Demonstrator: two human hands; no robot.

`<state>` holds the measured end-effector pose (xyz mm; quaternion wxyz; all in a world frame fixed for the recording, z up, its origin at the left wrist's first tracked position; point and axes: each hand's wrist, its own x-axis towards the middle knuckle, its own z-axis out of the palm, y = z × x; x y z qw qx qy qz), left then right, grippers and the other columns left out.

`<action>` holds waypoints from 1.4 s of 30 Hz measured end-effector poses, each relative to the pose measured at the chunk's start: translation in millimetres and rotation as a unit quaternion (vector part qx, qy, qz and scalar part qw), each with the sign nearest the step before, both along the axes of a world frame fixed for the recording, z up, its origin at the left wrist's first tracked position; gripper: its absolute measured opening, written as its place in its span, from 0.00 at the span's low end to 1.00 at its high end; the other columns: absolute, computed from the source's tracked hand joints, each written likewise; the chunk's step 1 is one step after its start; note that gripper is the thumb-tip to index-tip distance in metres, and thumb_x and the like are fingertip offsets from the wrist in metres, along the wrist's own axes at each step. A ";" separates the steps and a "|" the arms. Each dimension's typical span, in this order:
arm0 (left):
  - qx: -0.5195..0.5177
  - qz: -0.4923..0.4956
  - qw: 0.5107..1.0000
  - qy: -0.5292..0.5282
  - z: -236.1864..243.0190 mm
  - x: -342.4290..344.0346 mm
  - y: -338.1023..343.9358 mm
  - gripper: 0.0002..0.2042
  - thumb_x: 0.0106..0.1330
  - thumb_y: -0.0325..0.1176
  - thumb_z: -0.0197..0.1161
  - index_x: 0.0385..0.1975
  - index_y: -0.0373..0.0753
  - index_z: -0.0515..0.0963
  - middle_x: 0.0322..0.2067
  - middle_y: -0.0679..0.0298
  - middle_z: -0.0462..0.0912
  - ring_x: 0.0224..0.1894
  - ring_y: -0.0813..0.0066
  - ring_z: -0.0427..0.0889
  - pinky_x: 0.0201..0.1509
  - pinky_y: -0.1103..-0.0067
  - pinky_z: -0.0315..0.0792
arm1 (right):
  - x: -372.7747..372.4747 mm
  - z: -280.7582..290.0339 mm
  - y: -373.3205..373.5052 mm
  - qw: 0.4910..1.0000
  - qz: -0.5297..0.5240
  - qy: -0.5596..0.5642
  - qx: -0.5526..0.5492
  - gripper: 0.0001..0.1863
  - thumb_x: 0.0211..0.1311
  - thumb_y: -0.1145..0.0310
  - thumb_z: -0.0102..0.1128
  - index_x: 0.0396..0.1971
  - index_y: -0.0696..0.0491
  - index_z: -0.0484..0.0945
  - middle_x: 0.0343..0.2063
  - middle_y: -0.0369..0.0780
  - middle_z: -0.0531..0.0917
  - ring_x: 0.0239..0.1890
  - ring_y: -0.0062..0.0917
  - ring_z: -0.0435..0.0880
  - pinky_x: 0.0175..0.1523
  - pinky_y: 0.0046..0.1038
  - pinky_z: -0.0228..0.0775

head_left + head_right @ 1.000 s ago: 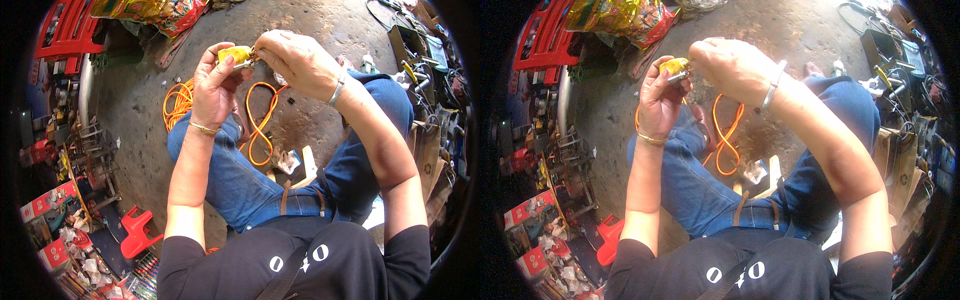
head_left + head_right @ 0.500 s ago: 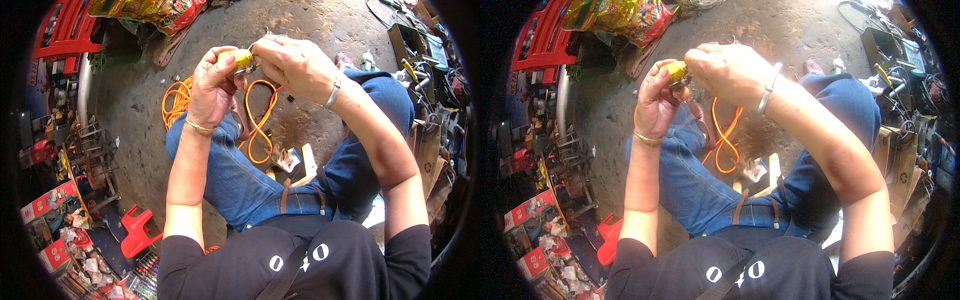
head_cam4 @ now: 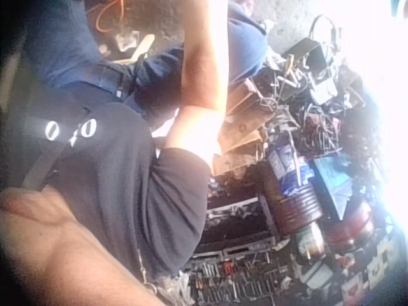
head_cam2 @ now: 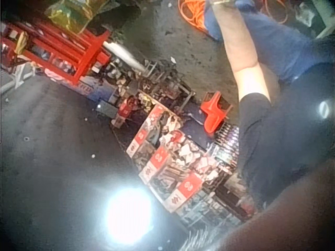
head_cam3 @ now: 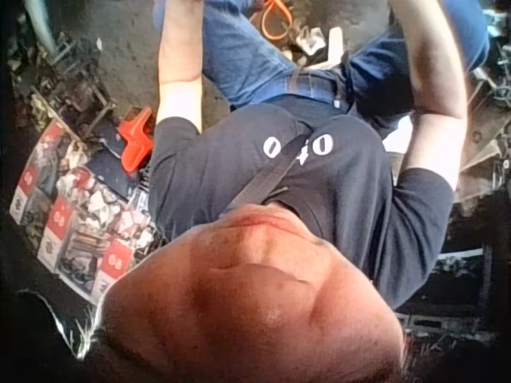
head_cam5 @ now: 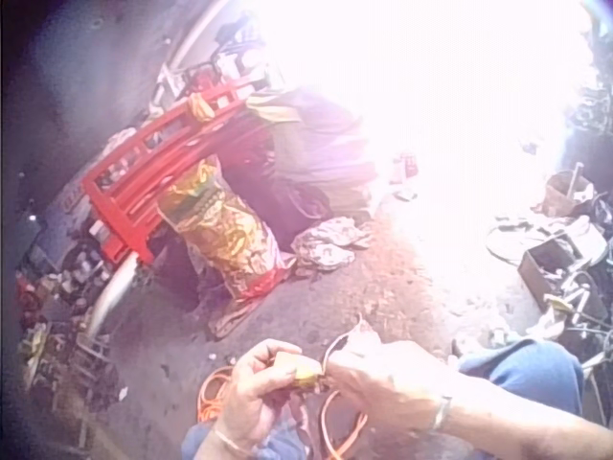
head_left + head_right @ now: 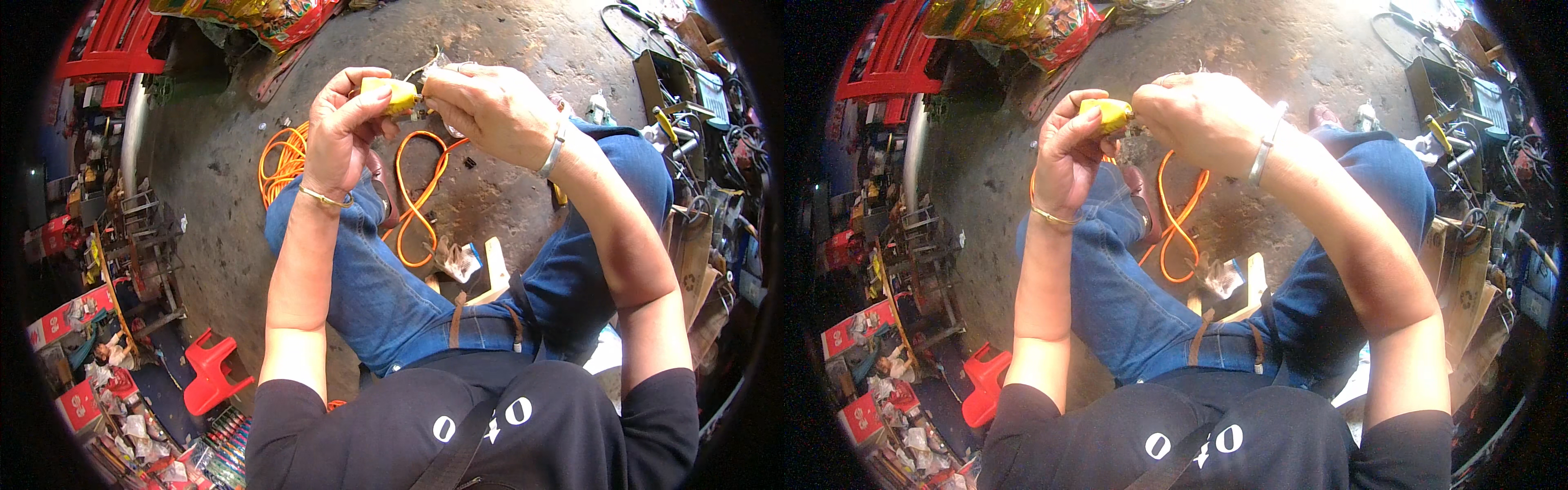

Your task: The person sits on the floor and uses a soldering iron to heat and attach a small metal connector to the end of an orange wire. They then insert the connector into a yellow plastic housing and continue to solder additional wire ends.

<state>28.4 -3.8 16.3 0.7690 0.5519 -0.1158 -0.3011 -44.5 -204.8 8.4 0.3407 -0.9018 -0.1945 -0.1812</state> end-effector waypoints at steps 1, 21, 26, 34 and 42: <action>-0.003 -0.008 1.000 0.002 0.1 1.3 0.7 0.13 0.61 0.27 0.60 0.45 0.33 0.74 0.36 0.56 0.83 0.33 0.73 0.84 0.32 0.82 0.78 | 0.0 0.1 0.4 1.000 -0.002 0.000 -0.001 0.06 0.58 0.68 0.56 0.29 0.54 0.72 0.27 0.45 0.79 0.32 0.43 0.81 0.36 0.39 0.74; -0.002 -0.019 0.996 0.082 -3.5 3.0 1.9 0.10 0.62 0.28 0.58 0.43 0.33 0.74 0.35 0.56 0.83 0.31 0.71 0.84 0.30 0.83 0.76 | -5.9 0.3 -2.0 0.999 0.006 0.043 -0.028 0.07 0.65 0.65 0.54 0.36 0.53 0.71 0.27 0.45 0.77 0.35 0.40 0.80 0.36 0.38 0.72; 0.016 -0.013 0.994 0.110 -5.2 -1.4 -1.1 0.09 0.68 0.33 0.54 0.43 0.37 0.75 0.33 0.61 0.82 0.26 0.76 0.79 0.30 0.79 0.76 | -5.4 -3.1 2.4 0.999 -0.030 -0.004 -0.044 0.08 0.56 0.69 0.58 0.33 0.54 0.71 0.29 0.43 0.80 0.32 0.38 0.83 0.35 0.34 0.76; 0.091 -0.007 0.977 0.193 5.3 -8.8 -6.9 0.11 0.70 0.42 0.54 0.33 0.41 0.77 0.15 0.74 0.70 0.10 0.90 0.59 0.13 0.89 0.57 | -10.1 1.9 12.9 0.997 -0.010 -0.004 -0.076 0.10 0.53 0.70 0.58 0.33 0.56 0.70 0.25 0.44 0.79 0.28 0.40 0.83 0.29 0.36 0.76; 0.094 0.002 0.970 0.223 1.2 -9.9 -3.1 0.13 0.70 0.44 0.54 0.30 0.41 0.75 0.12 0.75 0.66 0.09 0.91 0.58 0.12 0.89 0.55 | -13.9 -2.0 20.0 0.999 -0.019 0.010 -0.036 0.07 0.63 0.67 0.54 0.30 0.53 0.68 0.22 0.42 0.74 0.27 0.37 0.79 0.29 0.35 0.73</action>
